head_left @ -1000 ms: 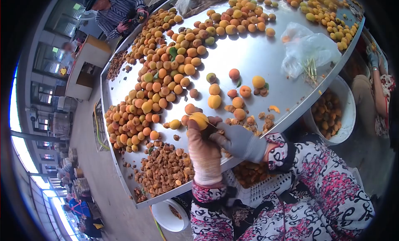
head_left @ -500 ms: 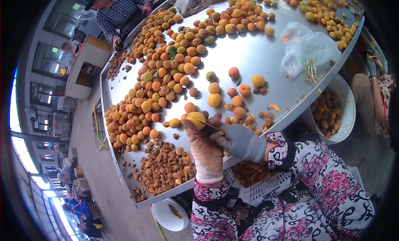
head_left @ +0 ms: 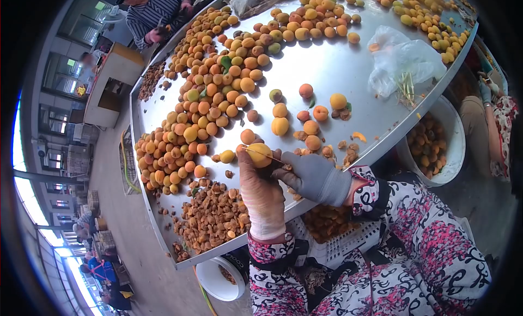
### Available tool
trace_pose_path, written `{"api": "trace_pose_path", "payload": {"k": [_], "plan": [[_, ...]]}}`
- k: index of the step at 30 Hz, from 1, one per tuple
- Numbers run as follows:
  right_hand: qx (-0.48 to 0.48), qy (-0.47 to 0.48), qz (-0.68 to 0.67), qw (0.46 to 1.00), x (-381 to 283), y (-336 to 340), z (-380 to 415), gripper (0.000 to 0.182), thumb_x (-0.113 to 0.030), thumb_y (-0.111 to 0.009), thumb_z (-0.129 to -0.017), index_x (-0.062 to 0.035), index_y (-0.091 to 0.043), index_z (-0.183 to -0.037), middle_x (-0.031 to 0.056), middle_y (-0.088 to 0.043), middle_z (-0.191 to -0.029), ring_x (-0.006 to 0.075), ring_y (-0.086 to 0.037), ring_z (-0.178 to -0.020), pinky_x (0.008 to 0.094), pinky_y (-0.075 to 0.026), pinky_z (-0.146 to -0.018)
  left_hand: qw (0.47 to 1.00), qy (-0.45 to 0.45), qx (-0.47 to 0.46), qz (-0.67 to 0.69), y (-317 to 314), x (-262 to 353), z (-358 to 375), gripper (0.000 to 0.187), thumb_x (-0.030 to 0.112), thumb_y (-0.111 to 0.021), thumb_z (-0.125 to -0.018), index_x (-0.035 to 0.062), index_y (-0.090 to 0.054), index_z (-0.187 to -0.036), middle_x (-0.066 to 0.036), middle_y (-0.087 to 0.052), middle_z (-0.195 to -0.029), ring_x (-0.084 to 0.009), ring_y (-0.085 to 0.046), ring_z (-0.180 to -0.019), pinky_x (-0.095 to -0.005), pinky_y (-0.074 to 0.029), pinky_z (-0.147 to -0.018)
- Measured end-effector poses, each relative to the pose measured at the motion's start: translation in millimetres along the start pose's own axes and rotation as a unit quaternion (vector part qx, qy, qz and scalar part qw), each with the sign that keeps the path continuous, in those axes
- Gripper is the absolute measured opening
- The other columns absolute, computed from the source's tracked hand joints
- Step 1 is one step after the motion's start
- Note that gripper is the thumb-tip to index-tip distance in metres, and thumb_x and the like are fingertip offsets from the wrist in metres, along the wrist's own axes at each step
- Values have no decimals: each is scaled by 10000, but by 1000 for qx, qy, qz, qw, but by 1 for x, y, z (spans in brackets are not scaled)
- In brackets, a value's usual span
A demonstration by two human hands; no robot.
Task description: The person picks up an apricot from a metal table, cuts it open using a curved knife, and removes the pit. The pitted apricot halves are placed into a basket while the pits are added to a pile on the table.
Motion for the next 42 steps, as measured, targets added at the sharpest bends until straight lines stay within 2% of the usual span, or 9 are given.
{"api": "trace_pose_path", "payload": {"k": [9,13,16,19,22,29,34,39,42], "plan": [[-173,-193,-368,893,-12,2,5,398,-369,-440,-913,-10,-538,-1052,20,-528,-649,85,-519,-588,254,-437,-532,990,-57,16,-131,12,-7,0,493,444,-440,-913,42,-462,-1198,-64,-517,-990,-163,-530,-846,-283,-451,-746],[-93,-57,-310,945,-8,6,-1,359,-363,-469,-905,-29,-546,-1012,-3,-494,-599,61,-470,-477,208,-371,-408,980,-114,-2,-162,13,-4,-3,488,456,-489,-889,24,-492,-1116,-84,-542,-964,-181,-565,-805,-307,-478,-724],[-68,-196,-304,930,-2,38,-12,331,-324,-515,-888,-26,-546,-1030,-28,-490,-613,51,-452,-462,186,-348,-393,971,-160,-28,-175,13,-3,-2,435,359,-474,-908,14,-449,-1173,-93,-522,-1019,-182,-550,-855,-317,-469,-768],[15,-109,-360,926,5,43,-21,350,-320,-530,-882,-12,-543,-1046,-11,-528,-692,55,-486,-510,174,-389,-439,723,-412,-108,-544,3,-11,8,491,103,-545,-790,-42,-388,-1232,-152,-529,-996,-261,-534,-849,-369,-441,-782],[-27,-153,-373,915,8,31,-18,373,-318,-574,-861,3,-550,-1050,38,-596,-826,68,-555,-786,201,-461,-686,633,-463,-167,-598,-16,-16,18,551,252,-570,-807,-45,-392,-1235,-201,-531,-1001,-300,-540,-842,-368,-429,-794],[191,-90,-331,920,1,16,-10,279,-234,-636,-804,3,-593,-945,50,-610,-791,93,-575,-736,224,-470,-654,813,-374,-104,-434,-14,-41,17,594,480,-446,-891,-22,-418,-1208,-130,-556,-1025,-242,-545,-937,-322,-432,-809],[236,-11,-237,942,-4,27,-9,215,-152,-645,-783,-6,-595,-933,51,-611,-761,84,-580,-697,222,-468,-615,988,-40,-50,-144,-28,-44,24,489,468,-355,-934,48,-458,-1162,-57,-558,-1022,-178,-547,-894,-281,-438,-775],[34,-131,-516,846,9,43,-6,282,-215,-640,-799,-20,-605,-1001,37,-618,-842,43,-567,-767,194,-459,-679,948,168,-228,147,-1,-33,11,413,399,-510,-862,45,-519,-1075,-79,-561,-982,-224,-566,-837,-365,-467,-767],[-172,-146,-279,933,7,44,1,350,-369,-660,-772,-46,-639,-904,35,-600,-745,73,-566,-682,214,-457,-608,975,142,-87,144,16,-20,13,458,419,-481,-870,3,-545,-1051,-51,-576,-874,-184,-523,-695,-345,-460,-653]]}}
Point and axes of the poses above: each hand's wrist, its own z-axis away from the middle knuckle, its own y-axis out of the back of the hand, x = y × z, the point moved 2 cm from there along -z, towards the middle knuckle
